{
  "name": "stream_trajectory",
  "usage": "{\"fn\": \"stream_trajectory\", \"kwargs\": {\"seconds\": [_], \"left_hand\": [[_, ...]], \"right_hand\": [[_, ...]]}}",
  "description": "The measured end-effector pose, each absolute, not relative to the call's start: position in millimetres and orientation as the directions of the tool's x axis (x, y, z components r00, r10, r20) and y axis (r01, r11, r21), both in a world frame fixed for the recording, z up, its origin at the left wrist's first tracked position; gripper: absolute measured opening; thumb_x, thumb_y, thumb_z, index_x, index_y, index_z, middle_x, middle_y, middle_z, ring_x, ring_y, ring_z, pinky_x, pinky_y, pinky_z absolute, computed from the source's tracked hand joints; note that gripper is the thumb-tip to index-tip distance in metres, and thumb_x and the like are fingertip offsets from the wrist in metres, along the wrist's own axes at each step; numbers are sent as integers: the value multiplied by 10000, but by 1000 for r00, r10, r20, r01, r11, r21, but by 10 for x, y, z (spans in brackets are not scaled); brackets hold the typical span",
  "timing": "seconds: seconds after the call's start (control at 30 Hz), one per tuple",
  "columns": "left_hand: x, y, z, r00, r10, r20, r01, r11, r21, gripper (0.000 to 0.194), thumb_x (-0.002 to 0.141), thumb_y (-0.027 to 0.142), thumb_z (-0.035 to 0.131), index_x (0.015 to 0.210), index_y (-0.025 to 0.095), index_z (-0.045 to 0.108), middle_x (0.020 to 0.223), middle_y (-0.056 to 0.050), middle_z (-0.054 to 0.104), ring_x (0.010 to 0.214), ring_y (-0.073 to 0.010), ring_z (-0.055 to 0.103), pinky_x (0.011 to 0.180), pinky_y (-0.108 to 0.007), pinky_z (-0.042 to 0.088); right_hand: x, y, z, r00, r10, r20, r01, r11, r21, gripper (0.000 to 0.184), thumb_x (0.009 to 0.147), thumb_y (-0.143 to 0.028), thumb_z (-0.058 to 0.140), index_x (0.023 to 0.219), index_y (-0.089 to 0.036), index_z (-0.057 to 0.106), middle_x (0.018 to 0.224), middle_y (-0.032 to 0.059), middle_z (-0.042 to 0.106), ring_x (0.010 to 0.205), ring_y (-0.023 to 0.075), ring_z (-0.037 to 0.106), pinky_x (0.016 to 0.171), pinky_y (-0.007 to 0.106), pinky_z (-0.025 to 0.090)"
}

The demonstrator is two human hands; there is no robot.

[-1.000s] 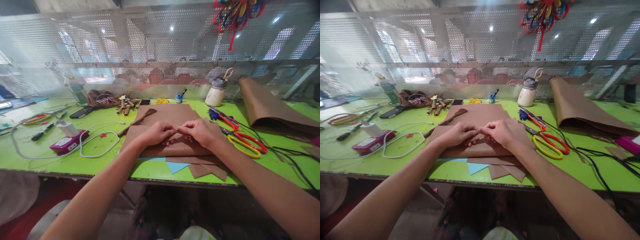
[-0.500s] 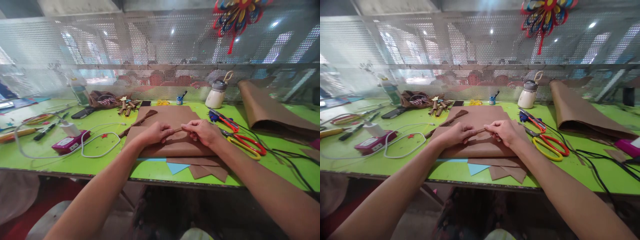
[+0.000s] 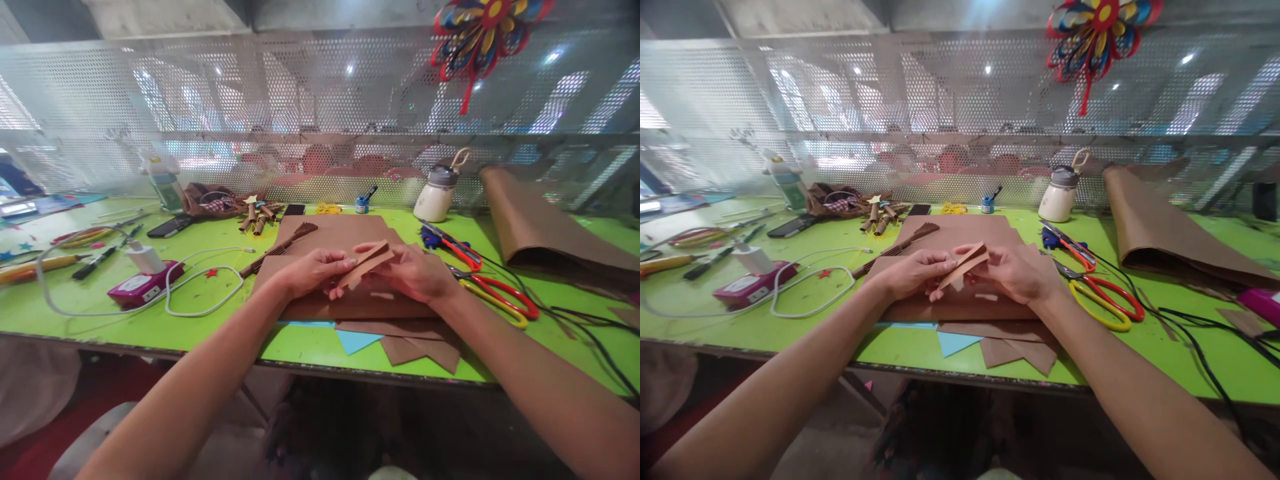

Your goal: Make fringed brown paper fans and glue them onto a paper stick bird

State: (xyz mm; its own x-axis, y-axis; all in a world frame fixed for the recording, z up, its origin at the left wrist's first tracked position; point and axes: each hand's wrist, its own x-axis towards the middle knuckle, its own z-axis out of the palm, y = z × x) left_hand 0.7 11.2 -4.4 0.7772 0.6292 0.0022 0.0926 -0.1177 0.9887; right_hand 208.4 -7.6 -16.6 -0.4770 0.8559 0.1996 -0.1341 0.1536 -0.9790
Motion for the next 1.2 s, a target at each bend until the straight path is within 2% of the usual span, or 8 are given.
{"fn": "stream_trajectory", "kwargs": {"seconds": [0.13,0.23,0.37,0.5,0.6,0.73,1.0,1.2], "left_hand": [[26,82,-72,847,531,-24,42,-22,999,312,825,417,510,852,111,561,606,-35,599,507,-82,519,517,-207,393],[41,99,-111,862,502,-70,57,41,998,307,804,398,549,885,103,578,723,-82,642,610,-114,576,593,-237,434],[56,225,-179,693,720,-32,-14,58,998,277,756,342,622,867,92,579,758,-82,629,634,-106,579,625,-245,456],[65,321,-194,471,879,75,-131,-14,991,279,743,354,630,878,116,577,759,-39,596,625,-83,561,595,-222,449],[76,296,-185,524,841,135,45,-186,982,350,738,413,606,932,121,602,771,-34,611,619,-90,542,557,-210,421],[74,254,-212,624,767,150,381,-465,799,278,703,368,620,794,107,655,681,-24,620,606,-108,520,541,-209,377],[30,299,-219,678,722,136,590,-646,485,209,699,285,574,771,123,684,607,0,599,552,-105,461,519,-212,311],[29,327,-235,712,692,116,605,-690,398,199,713,252,551,783,121,684,673,-23,636,579,-110,491,550,-211,333]], "right_hand": [[2041,-133,-139,-512,804,301,-56,319,-946,190,723,-283,667,873,-170,690,793,34,630,746,142,554,729,305,460],[2035,-129,-138,-458,828,324,-44,343,-938,186,749,-300,639,872,-166,680,781,34,632,753,149,565,748,315,455],[2060,-92,-108,-473,830,296,92,381,-920,267,793,-350,564,964,-162,647,870,48,652,772,158,577,747,315,461],[2058,-32,-66,-545,792,277,451,555,-699,229,803,-298,526,916,-165,675,863,39,677,779,176,563,722,295,436],[2028,17,-105,-614,760,211,542,601,-588,253,813,-279,491,940,-186,690,841,27,689,732,171,565,660,267,419],[1992,68,-242,-607,786,116,634,567,-526,256,797,-291,505,870,-164,714,669,12,667,593,140,524,561,241,380],[1962,70,-333,-607,764,219,651,636,-414,196,799,-240,518,823,-142,687,748,37,664,664,130,547,631,239,401],[2053,118,-361,-633,741,222,634,662,-400,161,778,-174,535,825,-137,685,767,43,659,693,127,563,664,236,416]]}}
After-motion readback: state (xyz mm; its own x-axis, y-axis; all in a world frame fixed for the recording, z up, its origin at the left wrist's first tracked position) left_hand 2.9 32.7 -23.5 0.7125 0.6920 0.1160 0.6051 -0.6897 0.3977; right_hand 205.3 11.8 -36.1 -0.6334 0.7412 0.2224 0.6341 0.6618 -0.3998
